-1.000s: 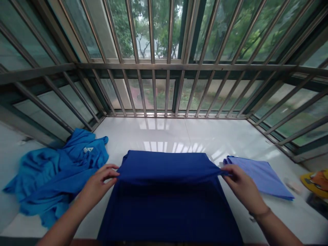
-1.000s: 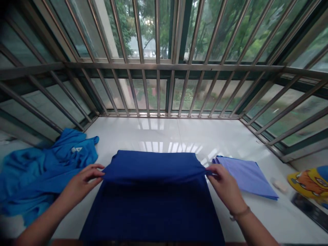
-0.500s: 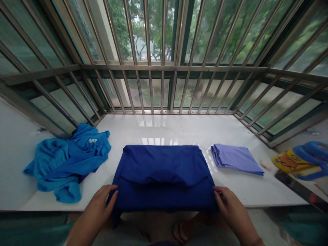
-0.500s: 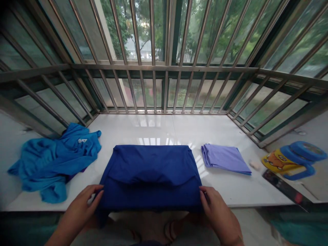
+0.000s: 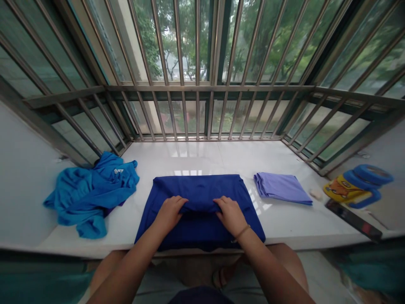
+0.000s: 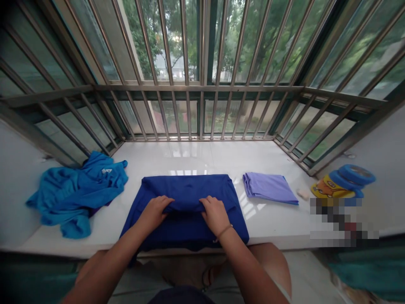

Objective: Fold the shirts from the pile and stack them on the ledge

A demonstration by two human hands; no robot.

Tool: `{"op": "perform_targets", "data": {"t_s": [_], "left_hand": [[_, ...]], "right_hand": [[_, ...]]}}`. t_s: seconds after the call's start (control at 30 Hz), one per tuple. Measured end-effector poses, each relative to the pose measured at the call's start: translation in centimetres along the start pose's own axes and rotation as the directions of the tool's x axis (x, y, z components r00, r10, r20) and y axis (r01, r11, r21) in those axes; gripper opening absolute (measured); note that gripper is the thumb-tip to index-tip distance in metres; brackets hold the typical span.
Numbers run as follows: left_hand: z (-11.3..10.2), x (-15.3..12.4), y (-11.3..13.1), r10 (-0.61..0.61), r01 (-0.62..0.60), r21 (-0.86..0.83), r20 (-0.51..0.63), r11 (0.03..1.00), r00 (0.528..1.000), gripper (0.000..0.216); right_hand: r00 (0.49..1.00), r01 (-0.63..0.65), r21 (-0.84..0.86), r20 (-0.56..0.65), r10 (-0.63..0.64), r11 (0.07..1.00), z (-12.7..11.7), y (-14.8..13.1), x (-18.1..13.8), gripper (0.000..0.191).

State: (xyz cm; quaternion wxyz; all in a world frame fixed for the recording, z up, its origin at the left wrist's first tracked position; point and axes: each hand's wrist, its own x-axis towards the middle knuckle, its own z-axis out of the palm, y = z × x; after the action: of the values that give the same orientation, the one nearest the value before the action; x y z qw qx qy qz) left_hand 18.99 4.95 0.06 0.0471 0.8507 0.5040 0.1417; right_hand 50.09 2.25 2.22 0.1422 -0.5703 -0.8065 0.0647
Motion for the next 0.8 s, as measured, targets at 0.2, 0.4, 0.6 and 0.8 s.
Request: {"op": "perform_targets", "data": {"t_s": [0.2,0.4,0.6,0.8], "left_hand": [[1.3,-1.8,-2.0,0.222,-0.207,0.136,-0.103,0.969,0.970,0.063],[2.9,-5.5,-2.3,-0.012,0.007,0.108,0.049,0.994,0.999,0.081],[0.9,-5.2,-3.5,-0.108,0.103,0.065,0.079,0.993,0.991,0.067],[-0.3,-4.7,-4.7,-0.239,0.241,-0.073,0.027,0.968,0.971,0.051]], "right_hand": [[0.991,0.107,-0.060,-0.077,-0.112,0.992,0.4,0.7,0.0,0.037],[0.978,0.209,0.026,-0.002,-0.209,0.978,1.7,1.9,-3.5,0.039],[0.986,0.157,0.031,0.046,-0.158,0.987,0.8,2.0,-2.6,0.037],[1.000,0.016,0.117,0.011,-0.017,0.993,-0.1,4.2,-2.0,0.032]]}}
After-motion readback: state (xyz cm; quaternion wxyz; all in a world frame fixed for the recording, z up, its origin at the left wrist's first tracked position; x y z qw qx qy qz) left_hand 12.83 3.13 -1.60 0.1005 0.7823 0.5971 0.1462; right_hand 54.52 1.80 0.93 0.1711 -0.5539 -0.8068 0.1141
